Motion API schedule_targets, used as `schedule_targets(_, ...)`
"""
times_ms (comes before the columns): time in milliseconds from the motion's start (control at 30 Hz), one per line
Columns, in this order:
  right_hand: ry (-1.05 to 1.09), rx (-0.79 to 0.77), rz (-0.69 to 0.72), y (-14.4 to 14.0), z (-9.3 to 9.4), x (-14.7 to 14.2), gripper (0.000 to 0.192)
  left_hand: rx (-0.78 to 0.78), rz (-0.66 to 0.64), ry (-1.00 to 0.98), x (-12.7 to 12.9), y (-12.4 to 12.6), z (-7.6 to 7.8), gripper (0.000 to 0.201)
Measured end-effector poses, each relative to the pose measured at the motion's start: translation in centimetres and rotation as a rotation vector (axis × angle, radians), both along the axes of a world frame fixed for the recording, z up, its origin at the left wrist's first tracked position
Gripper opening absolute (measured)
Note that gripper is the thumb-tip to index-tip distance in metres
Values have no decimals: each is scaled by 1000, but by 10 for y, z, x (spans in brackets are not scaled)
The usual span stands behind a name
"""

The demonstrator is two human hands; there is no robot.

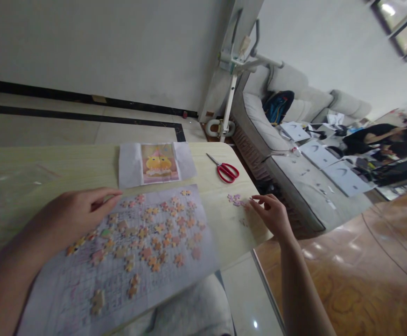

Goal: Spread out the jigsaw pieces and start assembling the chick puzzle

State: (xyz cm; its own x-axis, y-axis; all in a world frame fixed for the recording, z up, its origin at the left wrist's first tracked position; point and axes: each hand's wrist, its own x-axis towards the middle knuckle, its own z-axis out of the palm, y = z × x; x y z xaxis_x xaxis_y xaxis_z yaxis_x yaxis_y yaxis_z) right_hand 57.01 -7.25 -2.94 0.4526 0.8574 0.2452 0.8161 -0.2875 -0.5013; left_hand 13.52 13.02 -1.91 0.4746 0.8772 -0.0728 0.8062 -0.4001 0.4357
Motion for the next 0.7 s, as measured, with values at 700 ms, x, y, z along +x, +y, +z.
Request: schedule_targets(700, 20, -171, 67, -42, 9, -49, 30, 59, -15, -9, -4, 3, -2, 48)
